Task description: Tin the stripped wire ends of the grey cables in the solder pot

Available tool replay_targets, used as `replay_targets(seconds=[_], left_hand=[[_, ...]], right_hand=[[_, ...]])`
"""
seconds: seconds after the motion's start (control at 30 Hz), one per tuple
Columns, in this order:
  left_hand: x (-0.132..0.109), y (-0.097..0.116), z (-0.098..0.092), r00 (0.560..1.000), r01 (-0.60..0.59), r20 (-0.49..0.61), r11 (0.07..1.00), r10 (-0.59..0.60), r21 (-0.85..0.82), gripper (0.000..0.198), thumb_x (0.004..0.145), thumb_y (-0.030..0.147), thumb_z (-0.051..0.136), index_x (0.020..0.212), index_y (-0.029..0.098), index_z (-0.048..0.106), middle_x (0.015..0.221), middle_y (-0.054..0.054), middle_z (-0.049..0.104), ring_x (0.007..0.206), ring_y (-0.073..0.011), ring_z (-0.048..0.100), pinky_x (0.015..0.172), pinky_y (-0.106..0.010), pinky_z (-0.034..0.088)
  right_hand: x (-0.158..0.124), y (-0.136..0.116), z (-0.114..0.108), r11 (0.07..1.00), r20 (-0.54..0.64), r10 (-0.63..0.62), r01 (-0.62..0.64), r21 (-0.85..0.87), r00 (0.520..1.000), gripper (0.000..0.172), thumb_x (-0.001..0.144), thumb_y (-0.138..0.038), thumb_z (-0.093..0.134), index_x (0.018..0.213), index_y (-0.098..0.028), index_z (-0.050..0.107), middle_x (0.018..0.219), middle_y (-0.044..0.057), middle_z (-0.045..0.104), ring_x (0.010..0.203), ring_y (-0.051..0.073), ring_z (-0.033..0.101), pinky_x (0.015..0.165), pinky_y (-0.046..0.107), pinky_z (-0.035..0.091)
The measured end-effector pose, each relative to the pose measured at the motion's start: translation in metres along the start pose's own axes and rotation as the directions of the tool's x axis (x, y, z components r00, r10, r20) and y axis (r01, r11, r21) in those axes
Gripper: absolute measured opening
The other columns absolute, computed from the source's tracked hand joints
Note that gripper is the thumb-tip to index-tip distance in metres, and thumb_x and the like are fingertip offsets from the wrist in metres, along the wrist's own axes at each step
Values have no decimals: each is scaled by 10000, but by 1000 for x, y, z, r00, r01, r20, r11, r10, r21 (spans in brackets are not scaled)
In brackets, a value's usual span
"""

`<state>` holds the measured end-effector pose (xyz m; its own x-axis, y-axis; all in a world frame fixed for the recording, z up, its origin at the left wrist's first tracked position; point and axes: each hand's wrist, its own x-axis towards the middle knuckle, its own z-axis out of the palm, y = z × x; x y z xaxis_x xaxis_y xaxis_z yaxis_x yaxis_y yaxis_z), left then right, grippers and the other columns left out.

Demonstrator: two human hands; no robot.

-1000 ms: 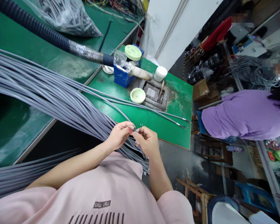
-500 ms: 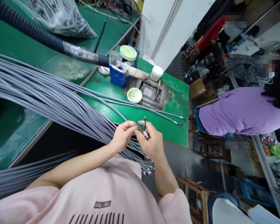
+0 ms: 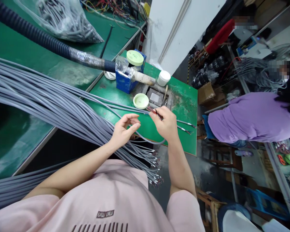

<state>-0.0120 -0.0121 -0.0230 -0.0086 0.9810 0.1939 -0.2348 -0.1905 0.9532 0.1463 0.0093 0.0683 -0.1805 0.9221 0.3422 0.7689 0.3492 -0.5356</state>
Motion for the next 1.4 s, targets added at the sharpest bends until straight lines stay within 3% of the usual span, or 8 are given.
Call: replay_targets(seconds=[0.1, 0.17, 0.37, 0.73, 0.87, 1.03, 1.2, 1.4], left_hand=[[10, -18, -30, 976, -212, 60, 840, 211, 499, 334, 808, 329, 637, 1105, 180, 600, 935, -52, 678, 895, -201, 597, 867, -357, 419], [12, -30, -43, 954, -287, 136, 678, 268, 677, 309, 845, 316, 580, 1119, 174, 599, 944, -65, 686, 916, -222, 596, 876, -378, 404], [6, -47, -46, 873, -469, 321, 447, 368, 762, 251, 884, 258, 496, 1082, 182, 629, 866, -56, 703, 835, -197, 614, 920, -380, 375], [5, -49, -47, 871, -477, 348, 426, 346, 769, 280, 874, 242, 487, 1112, 193, 628, 833, -59, 695, 814, -194, 618, 948, -397, 375], [5, -50, -48, 879, -468, 339, 465, 336, 752, 246, 878, 265, 500, 1077, 212, 635, 860, -56, 701, 830, -190, 619, 972, -402, 361], [6, -50, -49, 867, -490, 334, 510, 370, 707, 137, 873, 291, 559, 785, 227, 642, 882, -28, 721, 847, -181, 630, 994, -411, 351], [7, -49, -49, 876, -465, 260, 569, 407, 678, 289, 873, 261, 567, 1157, 254, 625, 1187, -85, 671, 1085, -224, 611, 1006, -426, 369], [6, -48, -48, 860, -485, 301, 472, 413, 737, 436, 860, 318, 581, 1287, 234, 550, 1242, -98, 645, 1148, -248, 584, 1064, -441, 312]], right_hand=[[39, 19, 13, 999, 89, -10, 14, -50, 996, 235, 813, -294, 599, 608, -180, 585, 657, -6, 477, 614, 131, 454, 599, 261, 342], [61, 29, 25, 994, 163, -9, 27, -105, 987, 245, 799, -268, 603, 578, -169, 566, 644, -13, 441, 620, 126, 449, 602, 258, 324], [96, 38, 56, 934, 354, 61, 72, -350, 933, 225, 820, -278, 597, 645, -152, 658, 699, 6, 472, 678, 138, 462, 630, 262, 307], [105, 34, 76, 809, 439, 138, 155, -567, 888, 293, 899, -281, 498, 1060, -189, 724, 1020, 139, 631, 897, 269, 583, 657, 311, 353], [105, 33, 74, 804, 433, 125, 165, -572, 893, 293, 902, -285, 486, 1026, -172, 726, 976, 134, 627, 875, 255, 578, 656, 310, 350], [111, 44, 47, 813, 328, 82, 127, -568, 941, 253, 863, -296, 524, 853, -161, 738, 853, 81, 604, 775, 205, 542, 640, 300, 328], [124, 74, 31, 784, 192, 176, -20, -620, 965, 232, 827, -295, 555, 744, -152, 718, 797, 78, 596, 751, 202, 523, 634, 298, 324], [133, 102, 40, 731, 162, 311, -127, -670, 936, 221, 819, -304, 577, 787, -153, 735, 829, 102, 658, 801, 232, 581, 652, 306, 355]])
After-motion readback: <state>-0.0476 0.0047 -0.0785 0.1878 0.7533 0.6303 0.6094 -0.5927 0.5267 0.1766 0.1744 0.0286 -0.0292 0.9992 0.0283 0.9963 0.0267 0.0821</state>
